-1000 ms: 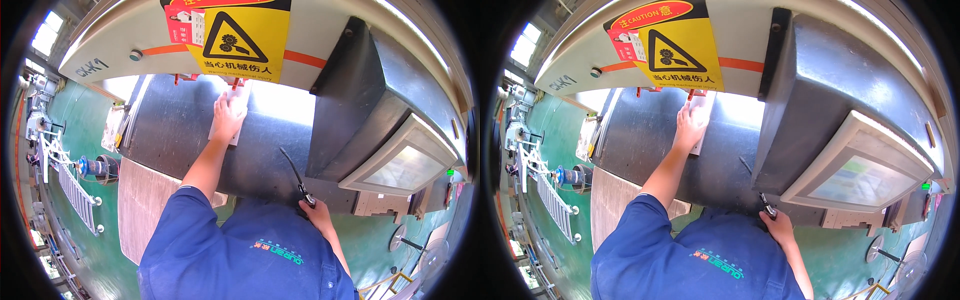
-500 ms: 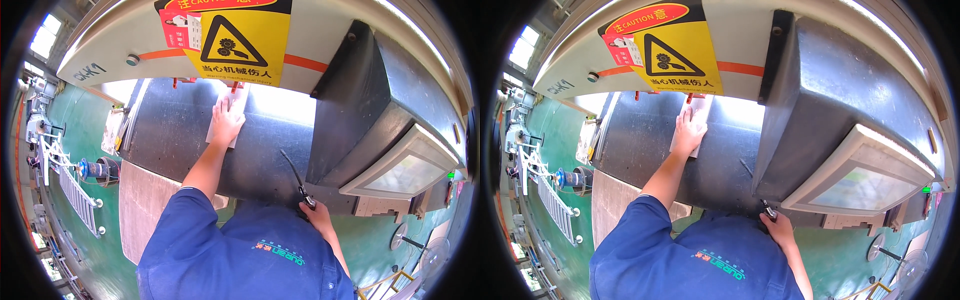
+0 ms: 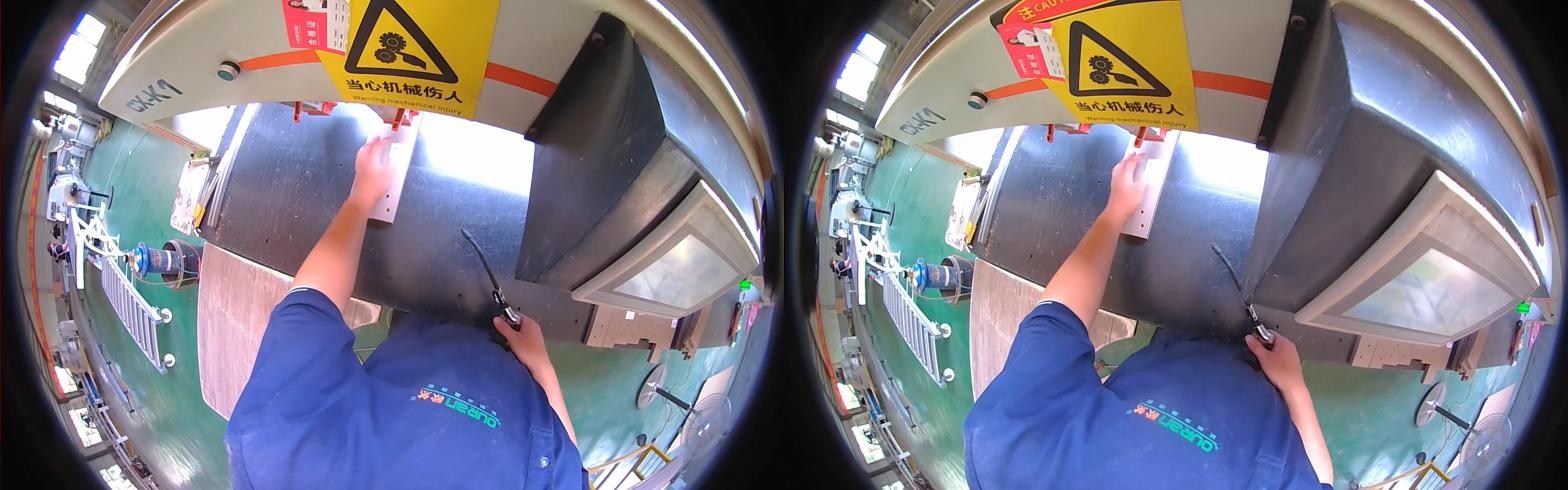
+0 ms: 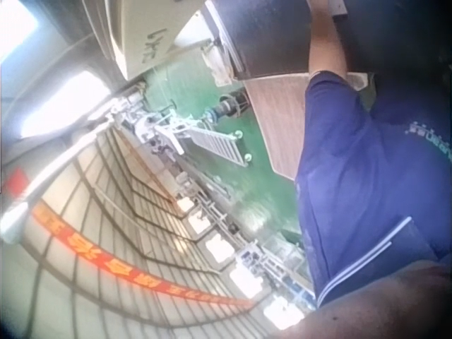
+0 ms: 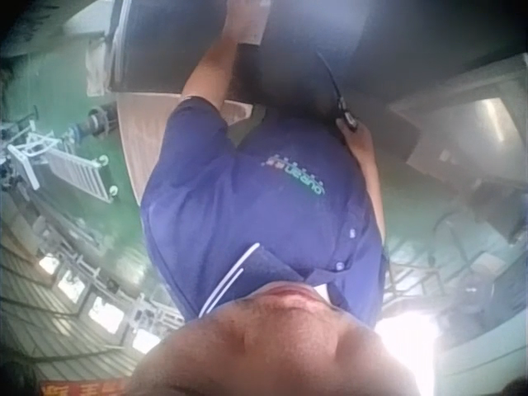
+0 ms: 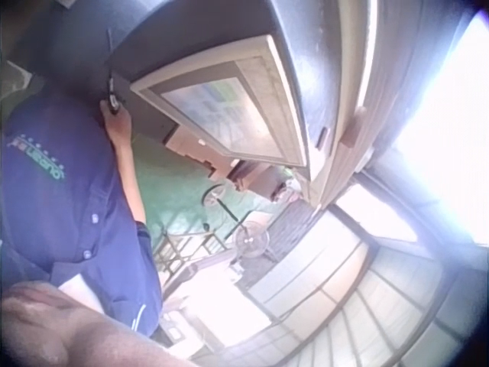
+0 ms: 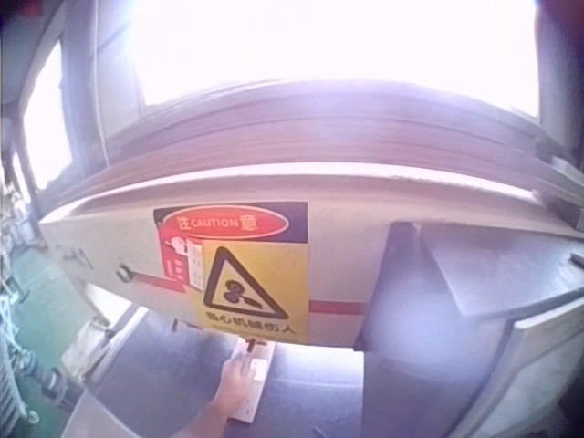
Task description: The person feeds wooden boards into an industrial woodworking machine, presses a button to activate the machine cycle, and moves the boards into a stack. They hold an air nozzle in their right hand to occasionally blow debris from the workpiece.
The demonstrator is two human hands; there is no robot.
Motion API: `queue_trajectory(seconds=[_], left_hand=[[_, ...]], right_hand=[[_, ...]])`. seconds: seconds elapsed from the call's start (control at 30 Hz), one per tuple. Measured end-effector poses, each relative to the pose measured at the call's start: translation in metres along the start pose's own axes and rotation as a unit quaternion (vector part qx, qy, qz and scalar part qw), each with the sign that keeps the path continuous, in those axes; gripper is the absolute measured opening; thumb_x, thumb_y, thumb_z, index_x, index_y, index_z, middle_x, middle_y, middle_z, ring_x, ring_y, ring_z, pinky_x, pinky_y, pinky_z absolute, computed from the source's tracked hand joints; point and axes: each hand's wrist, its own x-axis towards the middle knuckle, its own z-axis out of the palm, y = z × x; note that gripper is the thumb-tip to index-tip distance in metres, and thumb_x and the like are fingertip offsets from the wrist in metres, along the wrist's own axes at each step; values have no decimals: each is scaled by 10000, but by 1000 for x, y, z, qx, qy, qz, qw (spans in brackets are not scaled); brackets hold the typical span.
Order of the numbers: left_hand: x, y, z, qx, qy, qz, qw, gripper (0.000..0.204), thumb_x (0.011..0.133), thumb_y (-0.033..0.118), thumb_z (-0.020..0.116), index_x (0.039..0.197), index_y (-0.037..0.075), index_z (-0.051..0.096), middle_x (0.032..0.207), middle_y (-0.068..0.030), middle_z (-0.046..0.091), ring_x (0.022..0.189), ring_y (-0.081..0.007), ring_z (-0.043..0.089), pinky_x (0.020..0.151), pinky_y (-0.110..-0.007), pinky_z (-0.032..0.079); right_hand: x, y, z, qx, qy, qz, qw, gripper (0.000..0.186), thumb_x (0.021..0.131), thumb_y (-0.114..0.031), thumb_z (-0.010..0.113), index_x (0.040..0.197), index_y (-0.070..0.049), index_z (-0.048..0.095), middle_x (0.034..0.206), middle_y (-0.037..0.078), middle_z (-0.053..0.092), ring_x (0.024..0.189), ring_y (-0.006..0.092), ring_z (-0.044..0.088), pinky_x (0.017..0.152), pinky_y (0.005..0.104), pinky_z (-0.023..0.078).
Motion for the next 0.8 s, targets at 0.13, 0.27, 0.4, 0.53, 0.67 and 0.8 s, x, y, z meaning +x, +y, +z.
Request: queue_trajectory(seconds=[0.13, 0.27, 0.4, 0.53, 0.67, 0.8], left_hand=[[4, 3, -21, -111, 11, -50, 992, 491, 809, 231, 701, 1263, 85, 583, 1403, -166, 492, 1284, -360, 445, 1113, -450, 324], [-10, 3, -11, -15, -25, 18, 999, 497, 857, 281, 664, 1281, 48, 553, 1413, -154, 473, 1305, -360, 418, 1124, -454, 309], [-17, 32, -6, 102, -57, 12, 993, 583, 889, 375, 606, 1349, 35, 491, 1466, -141, 392, 1342, -362, 360, 1158, -462, 247], [-17, 37, -4, 100, -56, -15, 993, 616, 888, 407, 598, 1364, 33, 483, 1464, -141, 385, 1349, -359, 348, 1169, -466, 221], [-15, 40, -3, 87, -22, 11, 996, 540, 873, 375, 614, 1306, 67, 519, 1397, -159, 441, 1305, -359, 402, 1122, -492, 289], [-15, 36, 1, 77, -13, 10, 997, 520, 862, 372, 626, 1281, 77, 536, 1390, -156, 447, 1294, -359, 410, 1118, -485, 297]], right_hand=[[-1, -4, -3, -10, 0, 12, 1000, 401, 885, -411, 675, 934, -14, 662, 767, 153, 664, 762, 286, 660, 716, 383, 476], [-2, -7, -4, -19, -2, 9, 1000, 395, 885, -407, 678, 935, -15, 665, 764, 151, 665, 756, 285, 659, 711, 385, 475], [-4, -10, -5, -23, -1, 16, 1000, 393, 885, -404, 679, 942, -15, 667, 772, 150, 672, 763, 282, 664, 714, 384, 477], [-3, -4, -3, -9, 6, 4, 1000, 390, 885, -400, 679, 956, -16, 671, 789, 158, 679, 776, 288, 670, 721, 382, 480], [-5, -11, -6, -20, -4, 1, 1000, 385, 886, -395, 679, 963, -19, 672, 793, 159, 682, 777, 289, 672, 723, 380, 481], [-5, -8, -4, -18, -2, -7, 1000, 383, 888, -394, 678, 961, -18, 670, 790, 156, 680, 779, 287, 672, 723, 381, 482]])
